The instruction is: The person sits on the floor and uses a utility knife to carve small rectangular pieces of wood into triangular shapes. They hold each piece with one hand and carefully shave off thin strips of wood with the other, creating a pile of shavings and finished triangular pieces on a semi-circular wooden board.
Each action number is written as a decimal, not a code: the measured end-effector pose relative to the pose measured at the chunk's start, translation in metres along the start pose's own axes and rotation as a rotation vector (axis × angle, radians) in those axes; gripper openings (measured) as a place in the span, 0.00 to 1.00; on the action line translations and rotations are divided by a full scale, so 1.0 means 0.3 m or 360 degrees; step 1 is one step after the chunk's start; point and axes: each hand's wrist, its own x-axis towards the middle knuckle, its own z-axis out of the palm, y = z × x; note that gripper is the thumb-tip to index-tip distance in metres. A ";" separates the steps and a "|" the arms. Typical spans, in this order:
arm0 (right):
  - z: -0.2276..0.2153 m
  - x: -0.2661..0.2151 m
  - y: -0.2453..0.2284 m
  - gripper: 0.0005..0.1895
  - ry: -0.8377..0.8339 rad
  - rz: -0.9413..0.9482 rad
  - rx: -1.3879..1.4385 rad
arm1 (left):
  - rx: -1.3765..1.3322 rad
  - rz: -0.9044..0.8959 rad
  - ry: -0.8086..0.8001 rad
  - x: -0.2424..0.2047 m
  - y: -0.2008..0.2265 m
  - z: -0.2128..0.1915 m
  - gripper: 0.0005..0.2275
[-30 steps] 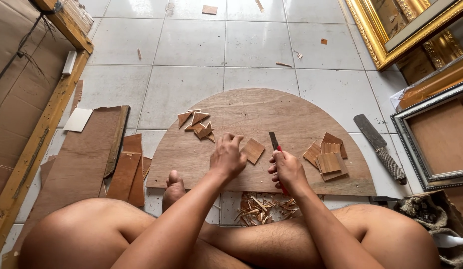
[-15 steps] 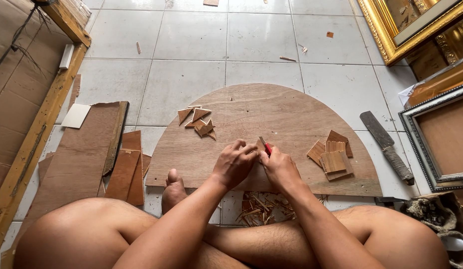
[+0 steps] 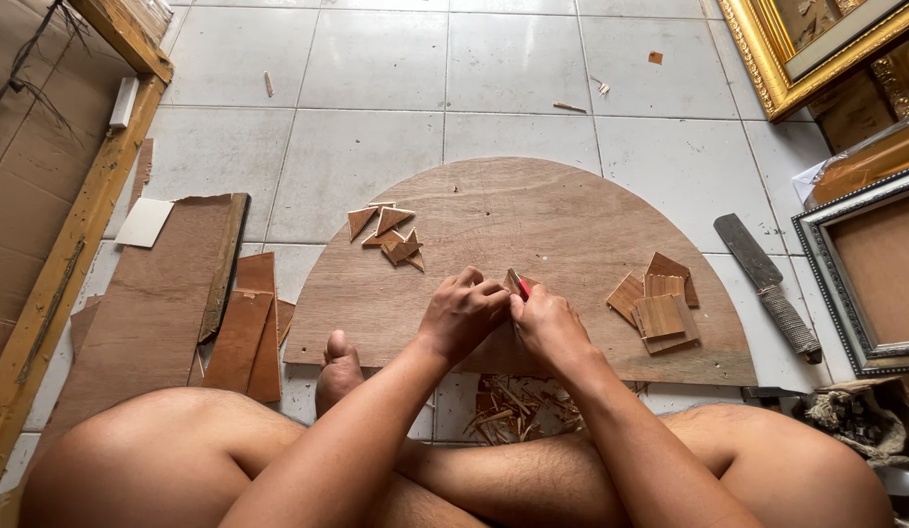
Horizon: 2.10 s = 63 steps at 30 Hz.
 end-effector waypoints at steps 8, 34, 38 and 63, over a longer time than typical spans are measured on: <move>-0.008 0.002 -0.010 0.32 -0.0064 0.0070 0.0039 | -0.0051 -0.0051 -0.0116 -0.003 -0.012 0.005 0.06; -0.116 -0.316 -0.012 0.32 -0.0327 0.0304 -0.0013 | 0.0052 0.0083 -0.0380 0.064 -0.053 -0.003 0.10; -0.099 -0.312 0.023 0.32 -0.0313 0.0270 -0.0020 | 0.0018 0.0022 -0.0438 0.070 -0.036 -0.018 0.09; -0.024 -0.062 0.086 0.19 0.0293 0.0311 0.1130 | -0.0520 -0.0752 -0.0098 0.013 0.025 0.086 0.13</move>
